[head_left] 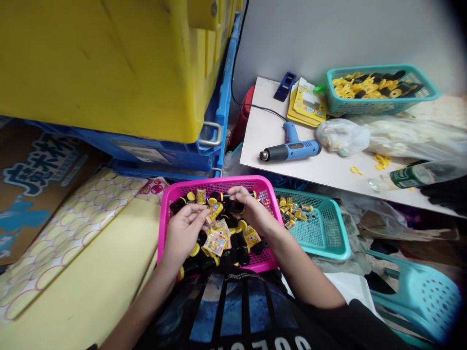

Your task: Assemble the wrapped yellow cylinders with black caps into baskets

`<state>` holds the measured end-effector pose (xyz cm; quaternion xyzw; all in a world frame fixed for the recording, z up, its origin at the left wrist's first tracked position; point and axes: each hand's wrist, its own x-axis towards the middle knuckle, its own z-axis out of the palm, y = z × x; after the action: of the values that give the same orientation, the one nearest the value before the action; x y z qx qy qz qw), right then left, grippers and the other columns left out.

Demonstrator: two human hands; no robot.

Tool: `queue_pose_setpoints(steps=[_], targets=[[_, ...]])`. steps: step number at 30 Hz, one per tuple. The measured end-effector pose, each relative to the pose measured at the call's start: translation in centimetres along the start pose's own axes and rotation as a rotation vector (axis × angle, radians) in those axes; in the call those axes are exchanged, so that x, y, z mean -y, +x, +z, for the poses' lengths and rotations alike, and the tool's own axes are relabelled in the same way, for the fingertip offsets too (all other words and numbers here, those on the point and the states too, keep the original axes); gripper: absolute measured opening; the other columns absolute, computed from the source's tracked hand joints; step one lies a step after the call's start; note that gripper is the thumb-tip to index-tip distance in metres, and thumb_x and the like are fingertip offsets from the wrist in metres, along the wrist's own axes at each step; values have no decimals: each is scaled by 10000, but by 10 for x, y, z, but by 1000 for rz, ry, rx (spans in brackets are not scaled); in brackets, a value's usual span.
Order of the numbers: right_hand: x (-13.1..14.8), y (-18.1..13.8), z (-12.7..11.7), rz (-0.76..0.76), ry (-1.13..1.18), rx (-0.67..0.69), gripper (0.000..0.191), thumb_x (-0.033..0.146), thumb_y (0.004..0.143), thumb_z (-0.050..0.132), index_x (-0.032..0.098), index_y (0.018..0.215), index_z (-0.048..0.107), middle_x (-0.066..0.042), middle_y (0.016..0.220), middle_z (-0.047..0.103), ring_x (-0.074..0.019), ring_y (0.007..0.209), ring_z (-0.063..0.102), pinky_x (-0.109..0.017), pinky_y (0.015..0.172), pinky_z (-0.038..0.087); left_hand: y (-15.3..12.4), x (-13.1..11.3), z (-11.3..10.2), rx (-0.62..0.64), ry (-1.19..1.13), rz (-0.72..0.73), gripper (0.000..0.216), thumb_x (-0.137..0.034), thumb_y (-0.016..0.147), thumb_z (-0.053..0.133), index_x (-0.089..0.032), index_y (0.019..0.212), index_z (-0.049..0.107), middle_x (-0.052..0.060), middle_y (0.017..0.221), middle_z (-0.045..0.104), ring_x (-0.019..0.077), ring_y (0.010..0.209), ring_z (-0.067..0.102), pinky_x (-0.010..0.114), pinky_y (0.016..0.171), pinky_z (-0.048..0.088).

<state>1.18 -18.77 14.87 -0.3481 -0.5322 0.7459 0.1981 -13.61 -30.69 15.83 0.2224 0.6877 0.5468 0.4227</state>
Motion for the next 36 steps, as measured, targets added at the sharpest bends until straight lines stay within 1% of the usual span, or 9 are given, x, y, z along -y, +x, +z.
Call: queue_pose_setpoints(steps=[4, 6, 10, 15, 19, 23, 26, 31, 36], targets=[[5, -5, -21, -1, 121, 98, 422, 279, 701, 739, 233, 1054, 514, -8, 1026, 562, -105, 836, 573, -236, 749, 520, 0, -6, -10, -36, 56, 22, 447, -567, 583, 820, -170, 778, 752, 63, 752, 776, 221, 691, 720, 348, 697, 605], [9, -7, -26, -24, 111, 139, 433, 292, 718, 782, 221, 1086, 565, -10, 1021, 602, -97, 854, 595, -231, 793, 522, 0, -6, -12, -17, 34, -6, 490, -589, 541, 836, -170, 789, 779, 82, 824, 794, 242, 740, 734, 369, 732, 614], [15, -5, -25, -17, 60, 142, 407, 390, 708, 818, 177, 1026, 680, -21, 950, 678, -83, 785, 619, -198, 728, 502, 3, -5, -11, 45, 21, -25, 531, -608, 525, 840, -177, 832, 801, 101, 906, 796, 265, 791, 742, 396, 768, 614], [15, -3, -22, 4, 0, 162, 395, 370, 677, 843, 176, 997, 718, -11, 894, 691, -80, 754, 617, -203, 722, 493, 5, -6, -11, 96, 98, 44, 419, -544, 604, 821, -201, 845, 812, 89, 852, 797, 250, 789, 733, 356, 765, 598], [13, -3, -24, -11, 38, 160, 428, 352, 633, 872, 170, 976, 692, 2, 879, 670, -62, 737, 599, -179, 701, 481, 6, -4, -12, 96, 124, 34, 396, -511, 631, 800, -193, 866, 812, 86, 830, 795, 225, 716, 712, 322, 674, 590], [9, -3, -25, -95, 158, 110, 421, 355, 675, 853, 178, 977, 620, 5, 895, 647, -62, 785, 609, -174, 732, 491, 6, 0, -13, 118, 96, 17, 408, -517, 637, 793, -192, 883, 812, 79, 801, 791, 197, 624, 680, 318, 619, 590], [7, -2, -25, -56, 186, 154, 456, 361, 665, 860, 176, 957, 563, 10, 871, 651, -60, 770, 616, -176, 721, 493, 7, 2, -13, 124, 109, 20, 405, -518, 639, 796, -196, 885, 812, 83, 828, 794, 212, 670, 699, 324, 641, 595], [4, 2, -26, 97, 139, 250, 532, 361, 637, 871, 173, 986, 516, 13, 812, 660, -69, 714, 617, -189, 674, 481, 7, 1, -13, 182, 107, 36, 411, -551, 620, 811, -217, 859, 814, 97, 914, 796, 266, 857, 734, 373, 819, 593], [4, -1, -17, 11, 92, 167, 518, 296, 610, 879, 176, 965, 521, 31, 809, 641, -58, 718, 603, -186, 697, 491, 4, -6, -11, 248, 80, -73, 458, -562, 575, 822, -226, 887, 808, 85, 950, 794, 276, 857, 737, 364, 720, 618]])
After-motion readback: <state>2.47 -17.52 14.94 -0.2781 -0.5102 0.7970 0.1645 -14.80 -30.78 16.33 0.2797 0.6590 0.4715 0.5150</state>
